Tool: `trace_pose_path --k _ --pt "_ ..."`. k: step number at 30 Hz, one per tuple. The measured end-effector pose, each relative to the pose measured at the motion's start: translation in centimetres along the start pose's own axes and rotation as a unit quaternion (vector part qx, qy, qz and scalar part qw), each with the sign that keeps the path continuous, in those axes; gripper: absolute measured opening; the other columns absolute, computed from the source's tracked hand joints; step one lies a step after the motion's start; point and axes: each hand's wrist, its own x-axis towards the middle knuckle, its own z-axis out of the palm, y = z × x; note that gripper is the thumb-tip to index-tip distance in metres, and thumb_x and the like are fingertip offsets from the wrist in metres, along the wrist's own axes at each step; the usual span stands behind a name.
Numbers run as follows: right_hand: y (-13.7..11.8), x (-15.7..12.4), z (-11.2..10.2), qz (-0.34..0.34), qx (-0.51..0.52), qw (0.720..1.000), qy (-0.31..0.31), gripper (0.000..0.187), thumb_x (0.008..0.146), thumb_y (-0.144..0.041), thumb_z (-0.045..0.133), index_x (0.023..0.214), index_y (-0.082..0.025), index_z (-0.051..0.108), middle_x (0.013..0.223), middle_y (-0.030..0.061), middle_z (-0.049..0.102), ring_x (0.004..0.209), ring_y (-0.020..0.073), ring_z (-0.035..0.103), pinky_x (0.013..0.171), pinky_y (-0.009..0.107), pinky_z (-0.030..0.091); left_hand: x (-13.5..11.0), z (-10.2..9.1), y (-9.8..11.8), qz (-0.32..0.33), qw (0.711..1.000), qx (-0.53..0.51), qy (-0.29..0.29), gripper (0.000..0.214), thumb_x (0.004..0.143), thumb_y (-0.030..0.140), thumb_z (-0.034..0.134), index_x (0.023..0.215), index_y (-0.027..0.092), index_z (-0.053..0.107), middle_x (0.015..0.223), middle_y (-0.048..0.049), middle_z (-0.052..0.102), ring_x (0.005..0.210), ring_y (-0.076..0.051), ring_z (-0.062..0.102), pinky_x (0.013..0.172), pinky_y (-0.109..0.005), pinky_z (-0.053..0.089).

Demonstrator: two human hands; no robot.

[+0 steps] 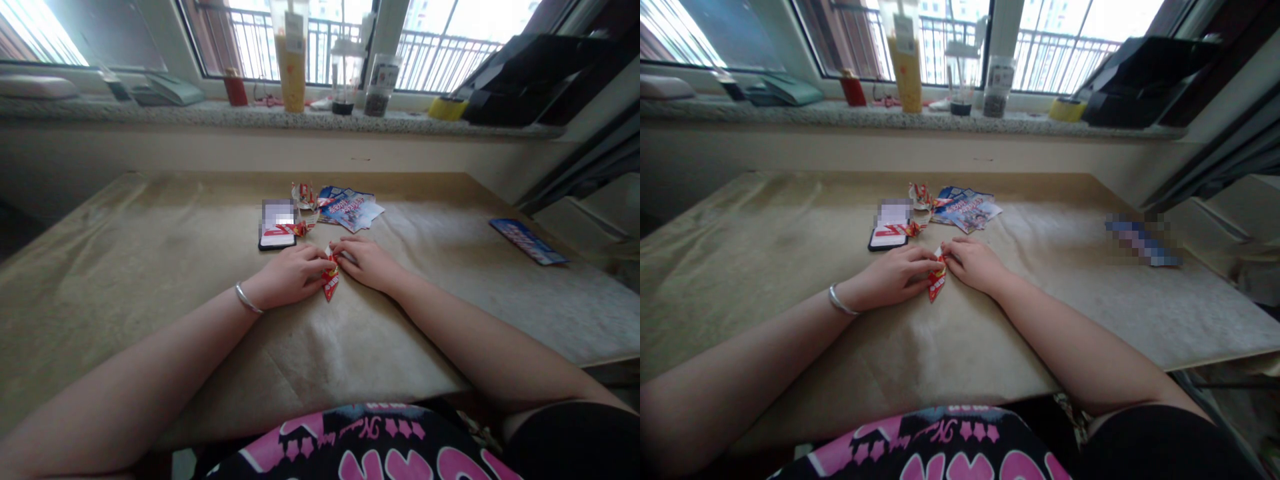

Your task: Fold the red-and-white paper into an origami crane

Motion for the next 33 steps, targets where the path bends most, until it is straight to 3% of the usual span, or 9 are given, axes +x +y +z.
trace_pose_path --k 12,17,21,29,33 --pt "0.2 0.0 0.3 0.018 0.009 1.0 -0.004 0.035 0.084 -0.028 0.054 0.117 -0.016 0.056 0.123 0.0107 0.06 0.125 0.0263 0.043 0.102 0.045 0.038 0.0 0.0 -0.2 -0.006 1.0 -0.001 -0.004 0.03 0.086 0.029 0.053 0.114 0.023 0.06 0.11 -0.0083 0.058 0.1 -0.021 0.054 0.089 -0.035 0.043" --pt "0.3 0.0 0.0 -0.052 0.017 0.998 0.029 0.017 0.084 -0.025 0.056 0.098 -0.02 0.064 0.111 0.0084 0.065 0.112 0.0213 0.052 0.099 0.042 0.039 0.2 -0.2 0.0 -0.023 1.0 -0.016 0.004 0.026 0.085 0.031 0.054 0.107 0.019 0.061 0.099 -0.0079 0.061 0.094 -0.02 0.056 0.084 -0.033 0.045" --pt "0.0 -0.1 -0.5 -0.091 0.004 0.995 0.031 0.014 0.085 -0.022 0.054 0.09 -0.021 0.067 0.099 0.0062 0.066 0.1 0.0188 0.055 0.091 0.035 0.043 0.3 -0.4 -0.1 -0.028 0.999 -0.029 0.001 0.025 0.084 0.032 0.056 0.105 0.018 0.061 0.099 -0.0076 0.061 0.093 -0.02 0.056 0.083 -0.033 0.045" --pt "-0.1 -0.2 -1.3 -0.161 -0.069 0.985 -0.005 0.018 0.087 -0.022 0.05 0.094 -0.019 0.066 0.098 0.0076 0.067 0.096 0.02 0.055 0.085 0.033 0.044 0.2 -0.3 -0.4 -0.026 0.998 -0.049 0.006 0.021 0.084 0.027 0.055 0.101 0.018 0.063 0.101 -0.0076 0.063 0.095 -0.02 0.057 0.085 -0.034 0.046" --pt "-0.5 -0.4 -1.3 -0.159 -0.113 0.981 -0.009 0.022 0.091 -0.027 0.046 0.096 -0.02 0.065 0.103 0.0073 0.067 0.1 0.0201 0.056 0.085 0.033 0.043 0.2 -0.3 -0.5 -0.024 0.998 -0.051 0.006 0.021 0.084 0.024 0.053 0.102 0.018 0.063 0.102 -0.0079 0.063 0.096 -0.019 0.058 0.087 -0.035 0.046"
